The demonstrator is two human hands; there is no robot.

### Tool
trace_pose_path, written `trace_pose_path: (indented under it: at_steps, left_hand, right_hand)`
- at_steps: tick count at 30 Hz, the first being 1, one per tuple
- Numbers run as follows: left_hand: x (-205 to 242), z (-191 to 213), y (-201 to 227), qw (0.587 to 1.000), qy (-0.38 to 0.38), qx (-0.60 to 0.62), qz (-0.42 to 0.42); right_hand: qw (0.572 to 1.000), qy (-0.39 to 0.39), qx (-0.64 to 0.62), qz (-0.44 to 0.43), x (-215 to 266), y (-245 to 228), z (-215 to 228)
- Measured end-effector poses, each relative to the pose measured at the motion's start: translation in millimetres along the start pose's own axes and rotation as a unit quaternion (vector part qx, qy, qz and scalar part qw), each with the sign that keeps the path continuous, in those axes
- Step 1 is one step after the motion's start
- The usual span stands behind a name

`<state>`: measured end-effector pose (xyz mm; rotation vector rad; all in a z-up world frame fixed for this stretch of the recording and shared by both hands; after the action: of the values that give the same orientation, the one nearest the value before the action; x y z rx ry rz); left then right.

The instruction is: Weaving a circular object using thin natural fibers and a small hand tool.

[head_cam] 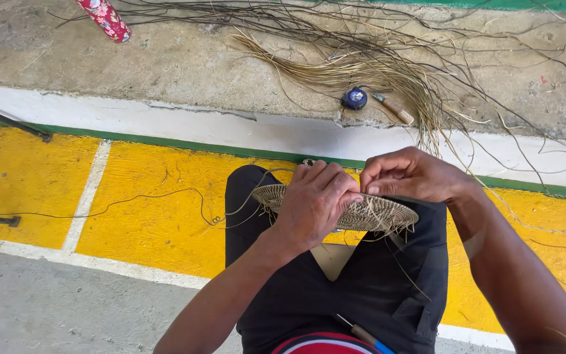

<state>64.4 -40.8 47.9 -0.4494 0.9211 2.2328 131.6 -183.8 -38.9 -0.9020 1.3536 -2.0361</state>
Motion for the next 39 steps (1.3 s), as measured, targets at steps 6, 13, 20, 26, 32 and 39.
trace_pose_path:
  at_steps: [6,13,20,26,32,39]
  left_hand:
    - [-1.1,0.5,3.6,0.999,-0.027,0.025,-0.011]
    - [-9.5,-6.5,-9.6,0.999,-0.021,0.034,0.020]
    - [-16.5,-10.1,1.0,0.998,-0.063,0.019,-0.001]
    - [-19.8,-7.2,0.6,0.996,-0.079,0.044,0.017]
    - [-13.4,-8.5,6.7,0.996,-0.073,0.047,0.014]
    - [-12.7,-16.0,6.4,0.997,-0.073,-0.004,0.010]
  right_hand:
    - [0.994,0.091,-0.013,0.063,-8.4,9.9,21.6]
    - [0.932,0.354,-0.067,0.028,-7.9,21.2,85.0]
    - [0.946,0.264,0.123,0.140,10.2,-39.3,25.0]
    - [0.828,0.401,0.356,0.163,-7.0,-43.7,55.9]
    - [0.682,0.595,0.395,0.157,-53.6,12.9,178.2]
    - [0.619,0.608,0.447,0.215,-71.0,-20.0,189.2]
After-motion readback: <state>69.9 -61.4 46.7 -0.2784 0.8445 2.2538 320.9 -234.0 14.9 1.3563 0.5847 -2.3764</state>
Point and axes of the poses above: each hand's wrist, its own x-axis away from the middle knuckle, its own z-axis out of the back of the hand, y = z × x, the point moved 9 cm from there along -x, towards the middle knuckle, and after that the axes turned 8 degrees about x, right-handed, at the moved point
